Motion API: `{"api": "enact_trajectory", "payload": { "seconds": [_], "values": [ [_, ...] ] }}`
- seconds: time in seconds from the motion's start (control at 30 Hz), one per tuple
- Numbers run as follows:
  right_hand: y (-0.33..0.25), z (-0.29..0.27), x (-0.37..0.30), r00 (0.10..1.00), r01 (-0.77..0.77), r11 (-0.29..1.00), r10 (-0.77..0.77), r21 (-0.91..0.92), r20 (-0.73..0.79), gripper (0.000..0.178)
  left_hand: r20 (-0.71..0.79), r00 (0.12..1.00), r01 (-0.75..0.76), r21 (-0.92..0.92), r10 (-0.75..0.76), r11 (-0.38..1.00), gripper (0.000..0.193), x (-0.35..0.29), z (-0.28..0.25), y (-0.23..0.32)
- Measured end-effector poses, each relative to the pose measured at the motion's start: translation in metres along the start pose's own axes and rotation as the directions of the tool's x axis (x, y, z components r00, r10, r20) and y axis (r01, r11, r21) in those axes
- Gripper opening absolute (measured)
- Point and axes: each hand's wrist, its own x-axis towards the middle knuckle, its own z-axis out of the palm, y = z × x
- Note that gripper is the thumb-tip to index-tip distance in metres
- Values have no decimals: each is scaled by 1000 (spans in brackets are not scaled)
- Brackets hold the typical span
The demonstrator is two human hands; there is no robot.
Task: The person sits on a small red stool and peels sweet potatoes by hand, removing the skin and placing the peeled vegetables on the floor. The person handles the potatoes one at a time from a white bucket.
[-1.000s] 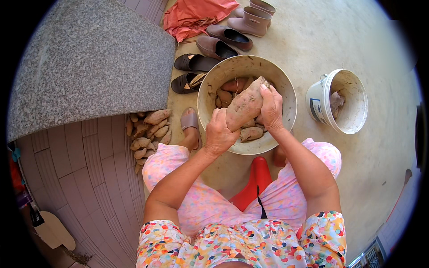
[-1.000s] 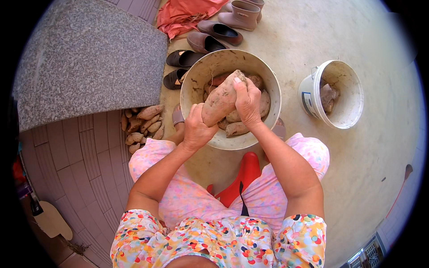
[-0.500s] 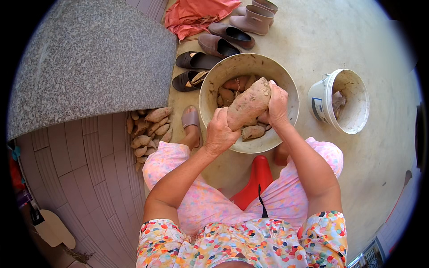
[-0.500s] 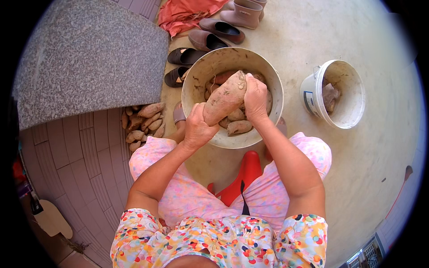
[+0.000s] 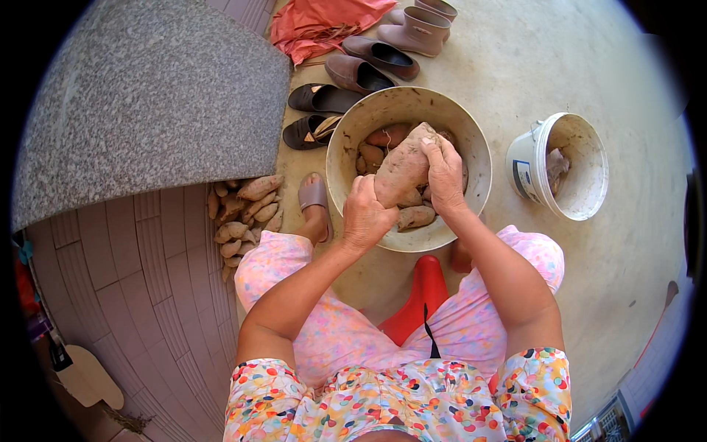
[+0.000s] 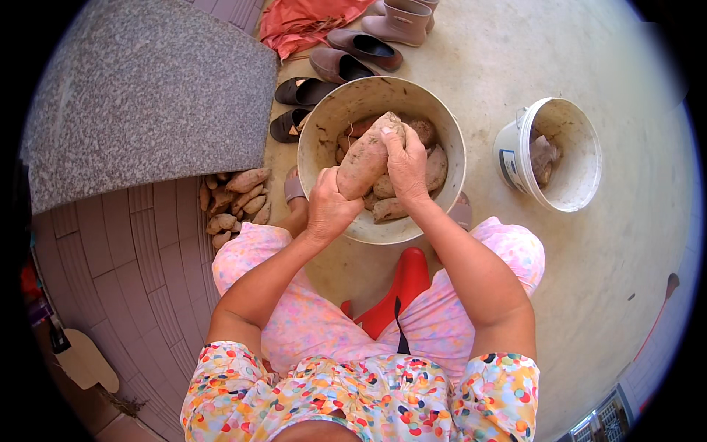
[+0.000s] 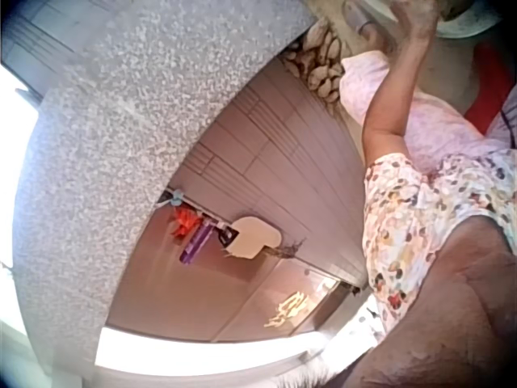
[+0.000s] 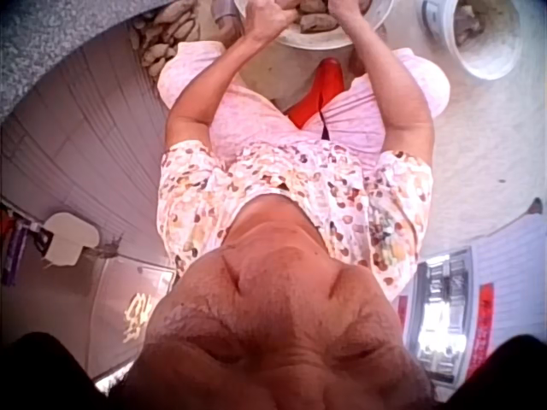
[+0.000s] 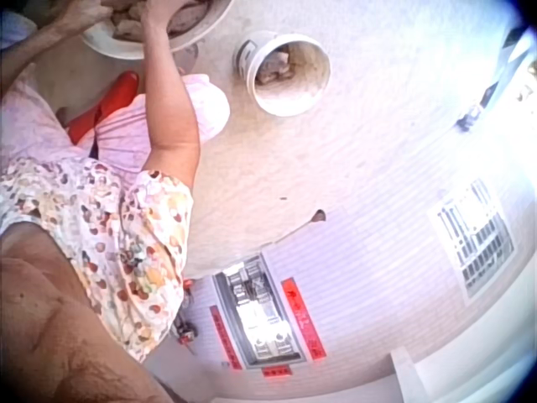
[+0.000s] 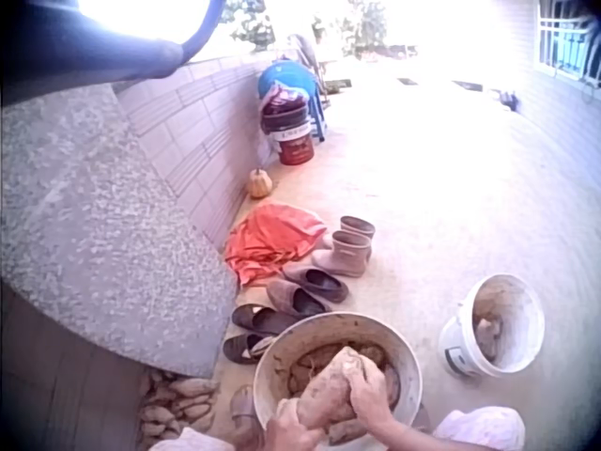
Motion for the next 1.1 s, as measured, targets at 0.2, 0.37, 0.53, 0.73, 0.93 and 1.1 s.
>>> {"api": "enact_trajectory", "payload": {
  "seconds": [0.2, 0.37, 0.53, 0.73, 0.93, 1.1],
  "values": [
    [-1, -6, 3, 974, 161, 931, -204, -328, -101, 32, -27, 999, -21, 54, 22, 998, 45, 1, -2, 1],
    [8, -9, 7, 957, 183, 880, -261, -439, -124, 35, -27, 999, 19, 56, -17, 998, 44, -2, -5, 4],
    [7, -4, 9, 931, -262, 850, 347, 457, -111, 30, -26, 999, 47, 114, -44, 992, 46, -2, -5, 9],
    [7, 1, 7, 912, -347, 797, 410, 495, -21, 38, 52, 996, -80, 141, 73, 987, 54, 0, 3, 17],
    [-10, -8, 17, 871, -364, 656, 491, 661, -6, 37, 35, 964, -263, 243, 262, 934, 55, 2, 1, 23],
    [-1, -11, 22, 886, -329, 707, 460, 627, -54, 35, 70, 945, -319, 417, 320, 851, 46, 5, 0, 20]
  ]
}}
